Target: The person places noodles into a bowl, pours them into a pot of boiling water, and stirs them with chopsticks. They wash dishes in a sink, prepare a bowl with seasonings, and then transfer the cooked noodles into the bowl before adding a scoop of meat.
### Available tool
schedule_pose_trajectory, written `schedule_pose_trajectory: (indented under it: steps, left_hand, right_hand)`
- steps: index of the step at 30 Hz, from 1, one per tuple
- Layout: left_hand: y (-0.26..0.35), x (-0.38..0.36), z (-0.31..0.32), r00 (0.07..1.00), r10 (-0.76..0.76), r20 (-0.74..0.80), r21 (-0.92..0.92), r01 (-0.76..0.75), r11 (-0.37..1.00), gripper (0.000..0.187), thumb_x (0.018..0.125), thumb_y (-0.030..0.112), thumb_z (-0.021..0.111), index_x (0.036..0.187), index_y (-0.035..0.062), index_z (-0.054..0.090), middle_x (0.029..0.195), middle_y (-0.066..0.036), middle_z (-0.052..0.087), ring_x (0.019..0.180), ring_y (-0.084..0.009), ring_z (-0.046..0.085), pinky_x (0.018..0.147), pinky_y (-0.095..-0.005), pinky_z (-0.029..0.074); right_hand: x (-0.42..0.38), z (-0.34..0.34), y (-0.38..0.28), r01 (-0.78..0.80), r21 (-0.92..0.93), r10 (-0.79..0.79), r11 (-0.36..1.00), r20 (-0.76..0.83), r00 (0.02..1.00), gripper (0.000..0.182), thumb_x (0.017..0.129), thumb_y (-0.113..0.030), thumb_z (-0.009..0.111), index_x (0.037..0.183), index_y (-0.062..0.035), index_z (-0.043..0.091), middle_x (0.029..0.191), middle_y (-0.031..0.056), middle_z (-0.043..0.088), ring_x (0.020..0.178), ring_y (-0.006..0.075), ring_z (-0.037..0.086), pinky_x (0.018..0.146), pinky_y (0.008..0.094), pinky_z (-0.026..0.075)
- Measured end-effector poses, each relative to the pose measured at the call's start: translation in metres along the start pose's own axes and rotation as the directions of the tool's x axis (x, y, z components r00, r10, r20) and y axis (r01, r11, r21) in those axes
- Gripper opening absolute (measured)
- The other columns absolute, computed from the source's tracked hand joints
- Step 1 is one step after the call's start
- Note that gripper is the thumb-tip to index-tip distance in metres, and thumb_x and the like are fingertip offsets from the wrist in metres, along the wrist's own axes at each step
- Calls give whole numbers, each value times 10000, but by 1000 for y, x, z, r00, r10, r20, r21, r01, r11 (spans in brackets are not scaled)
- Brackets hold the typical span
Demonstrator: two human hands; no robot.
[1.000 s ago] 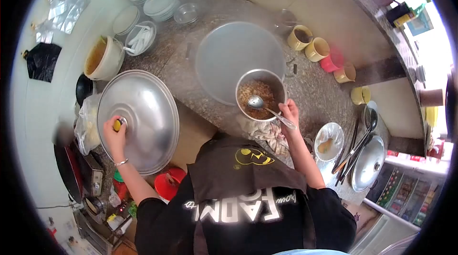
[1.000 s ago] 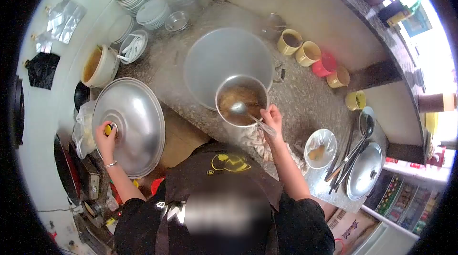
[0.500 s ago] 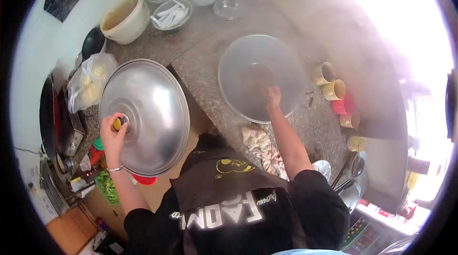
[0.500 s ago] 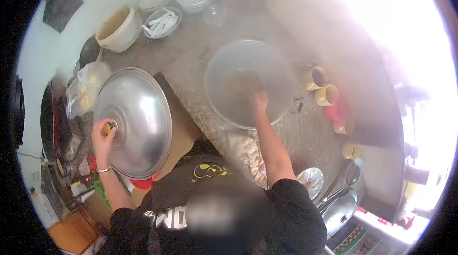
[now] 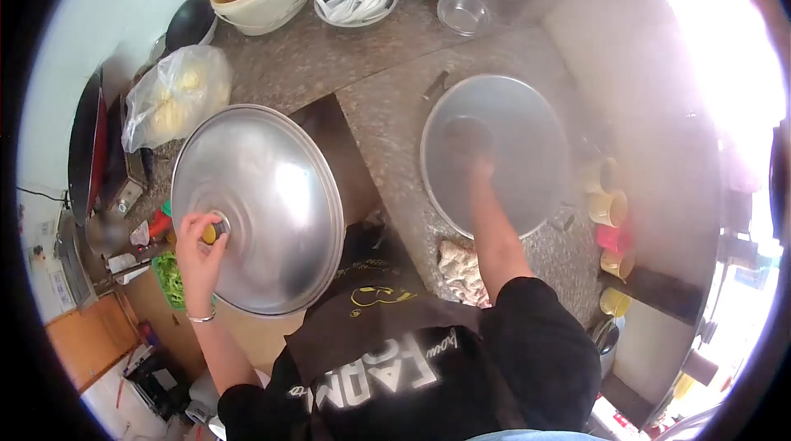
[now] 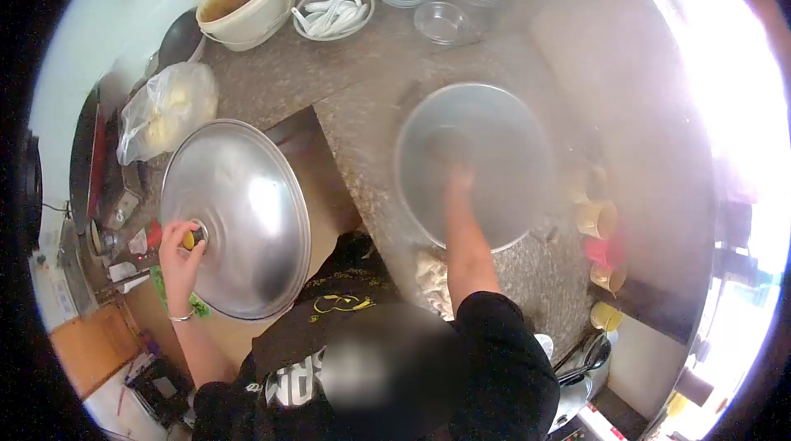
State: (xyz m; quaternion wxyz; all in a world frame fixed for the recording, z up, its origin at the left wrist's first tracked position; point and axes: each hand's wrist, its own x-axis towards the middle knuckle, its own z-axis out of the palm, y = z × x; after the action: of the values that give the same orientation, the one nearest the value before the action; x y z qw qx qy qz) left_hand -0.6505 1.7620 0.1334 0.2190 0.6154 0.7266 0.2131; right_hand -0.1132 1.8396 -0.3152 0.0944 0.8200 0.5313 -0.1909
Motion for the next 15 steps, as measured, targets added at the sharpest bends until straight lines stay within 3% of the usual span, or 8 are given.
schedule_pose_trajectory:
  steps: [3, 7, 12, 15]
  left_hand:
    - [-8, -2, 2, 1000, 11, -25, -17, -12, 1000, 254, 701, -15, 625, 943, 59, 610, 996, -40, 513, 708, -58, 520, 487, -168, 390]
    - [-2, -2, 3, 999, -38, -11, -33, 38, 999, 249, 712, -13, 620, 950, 57, 610, 1001, -46, 510, 721, -66, 524, 499, -167, 404]
    - [6, 4, 8, 999, 49, -20, -85, -51, 995, 248, 715, -17, 620, 952, 54, 610, 1003, -54, 507, 726, -78, 529, 502, -167, 411]
    - [25, 11, 9, 996, 86, 5, -75, -86, 993, 247, 709, -17, 625, 945, 54, 611, 1000, -50, 506, 734, -81, 531, 512, -170, 413]
  right_hand:
    - [7, 8, -1, 36, 42, -34, 998, -56, 998, 460, 908, -400, 374, 1194, -50, 460, 1115, 155, 547, 1006, 277, 536, 840, 415, 435]
    - [3, 9, 7, 99, 118, -87, 988, -107, 990, 355, 886, -338, 436, 1081, -54, 525, 1003, 162, 585, 908, 269, 574, 745, 405, 459]
    - [-8, -1, 21, 175, 189, -153, 966, -126, 980, 236, 859, -261, 514, 939, -59, 606, 863, 171, 632, 785, 259, 620, 628, 393, 488]
    - [-35, -34, 12, 217, 204, -199, 955, -106, 974, 227, 850, -257, 518, 907, -68, 631, 779, 190, 627, 739, 296, 620, 634, 404, 486]
